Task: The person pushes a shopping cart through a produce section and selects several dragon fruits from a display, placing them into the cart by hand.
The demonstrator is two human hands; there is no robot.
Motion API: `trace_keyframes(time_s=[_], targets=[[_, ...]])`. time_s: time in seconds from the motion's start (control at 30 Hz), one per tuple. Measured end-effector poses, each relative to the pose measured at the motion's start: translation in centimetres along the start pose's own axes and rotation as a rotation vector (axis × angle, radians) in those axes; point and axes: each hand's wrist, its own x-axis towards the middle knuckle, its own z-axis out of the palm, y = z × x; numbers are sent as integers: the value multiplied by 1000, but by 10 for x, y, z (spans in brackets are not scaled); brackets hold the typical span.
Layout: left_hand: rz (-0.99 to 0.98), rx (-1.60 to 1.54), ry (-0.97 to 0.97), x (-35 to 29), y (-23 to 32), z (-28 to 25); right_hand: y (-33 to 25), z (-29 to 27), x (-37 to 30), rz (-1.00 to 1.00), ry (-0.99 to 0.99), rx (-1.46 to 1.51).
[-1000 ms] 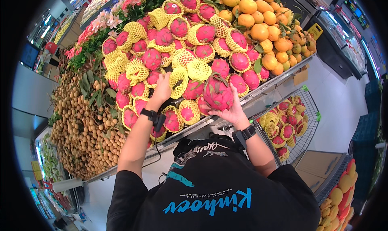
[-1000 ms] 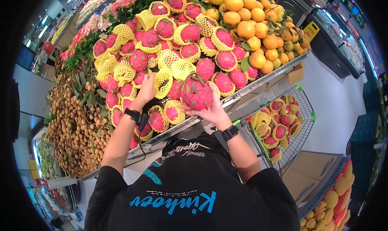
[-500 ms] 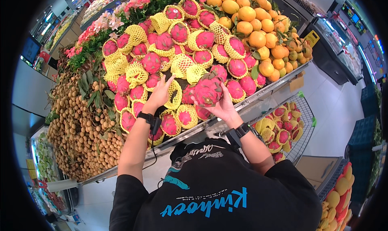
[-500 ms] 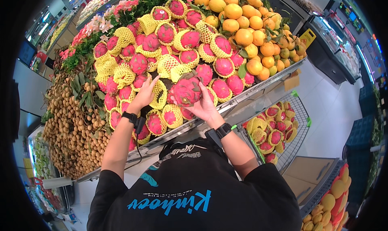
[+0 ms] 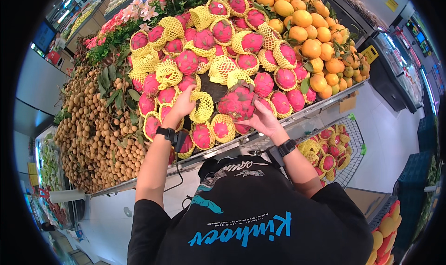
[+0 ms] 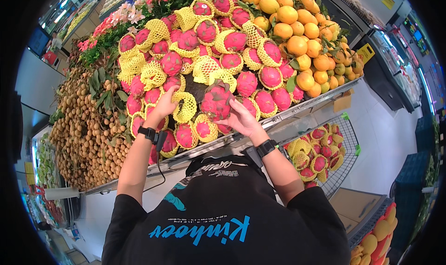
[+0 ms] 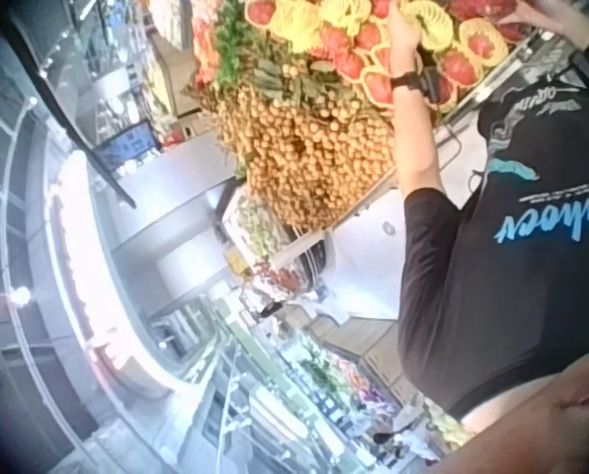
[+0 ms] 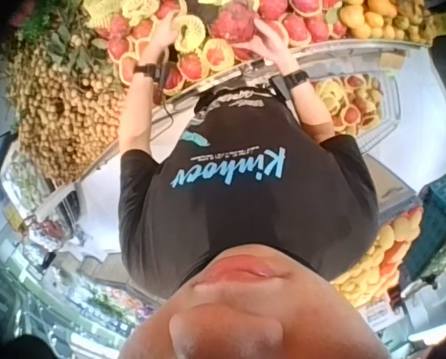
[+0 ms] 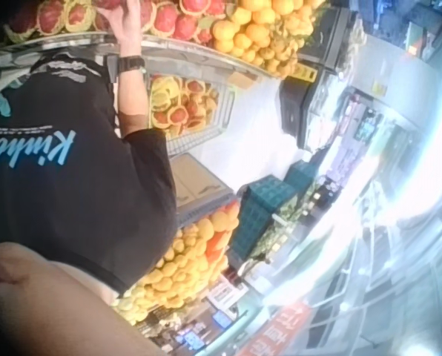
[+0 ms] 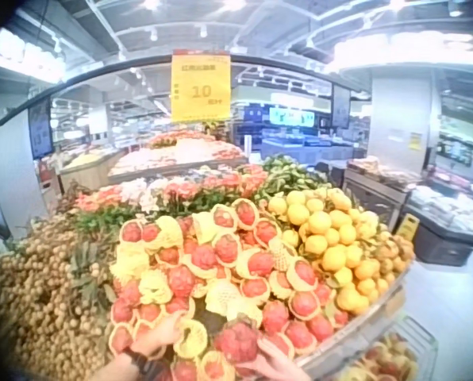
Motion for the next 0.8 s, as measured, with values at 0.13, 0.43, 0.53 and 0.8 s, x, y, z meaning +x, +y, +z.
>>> trace_keyframes(time_s=[0.13, 0.43, 0.53, 0.8], targets=[[-510, -279, -35, -17, 18, -22, 14, 17, 16, -10, -44, 81], [-675, -613, 203, -45, 22, -16, 71, 42, 119, -389, 242, -561], [-655, -768, 313, -49, 22, -12, 90, 37, 130, -499, 175, -1011], [-679, -705, 407, -67, 14, 3, 91, 46, 122, -630, 36, -1363]])
